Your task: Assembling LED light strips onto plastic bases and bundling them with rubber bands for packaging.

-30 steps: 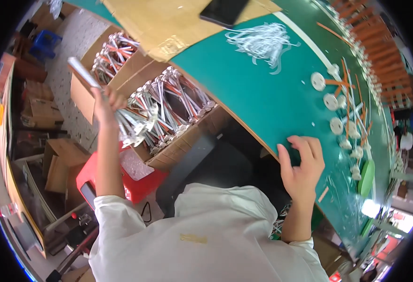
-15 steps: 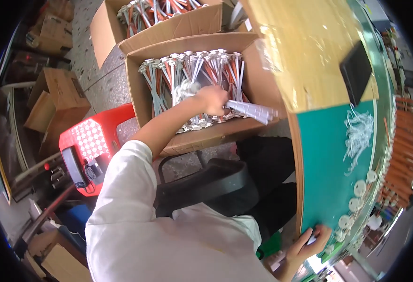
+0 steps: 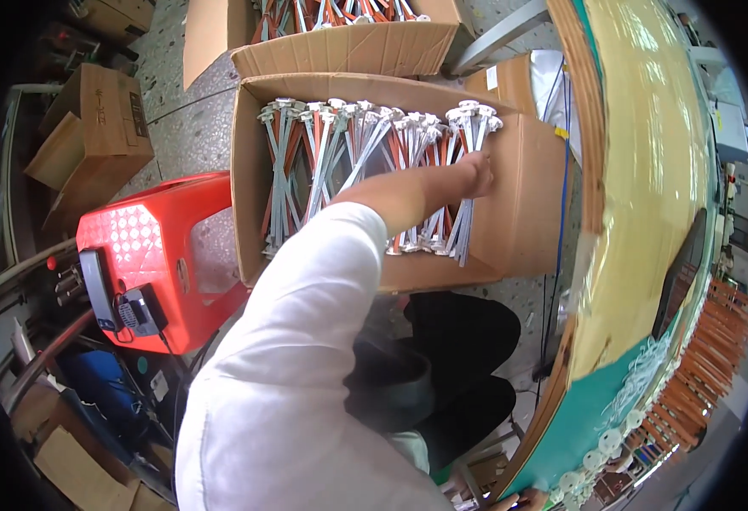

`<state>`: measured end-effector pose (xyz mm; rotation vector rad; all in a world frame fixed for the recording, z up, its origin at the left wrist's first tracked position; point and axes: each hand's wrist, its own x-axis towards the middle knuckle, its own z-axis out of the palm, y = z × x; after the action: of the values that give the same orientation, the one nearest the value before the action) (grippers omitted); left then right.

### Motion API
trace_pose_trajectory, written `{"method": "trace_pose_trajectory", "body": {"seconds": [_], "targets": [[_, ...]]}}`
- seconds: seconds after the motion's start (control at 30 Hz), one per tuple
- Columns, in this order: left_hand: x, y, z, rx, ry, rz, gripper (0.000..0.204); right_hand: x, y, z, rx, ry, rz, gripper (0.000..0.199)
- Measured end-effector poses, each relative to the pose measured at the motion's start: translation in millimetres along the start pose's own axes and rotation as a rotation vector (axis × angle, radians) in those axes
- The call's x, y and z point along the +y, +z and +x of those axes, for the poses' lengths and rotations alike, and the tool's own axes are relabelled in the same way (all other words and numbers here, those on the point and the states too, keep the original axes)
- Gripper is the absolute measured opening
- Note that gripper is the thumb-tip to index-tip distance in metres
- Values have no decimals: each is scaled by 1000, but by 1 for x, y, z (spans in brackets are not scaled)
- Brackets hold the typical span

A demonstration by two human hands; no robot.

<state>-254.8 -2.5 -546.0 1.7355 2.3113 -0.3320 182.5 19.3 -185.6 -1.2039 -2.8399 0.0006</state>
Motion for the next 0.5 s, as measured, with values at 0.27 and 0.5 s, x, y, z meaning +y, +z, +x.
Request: {"method": "trace_pose_trajectory", "body": {"seconds": [0.27,0.5], "targets": [[1,61,79,-114,37,52,29,14,17,12,242,-400,129,26],[-13,255,106,112,-378,39,32,36,26,143,542,-2123,277,25]]}}
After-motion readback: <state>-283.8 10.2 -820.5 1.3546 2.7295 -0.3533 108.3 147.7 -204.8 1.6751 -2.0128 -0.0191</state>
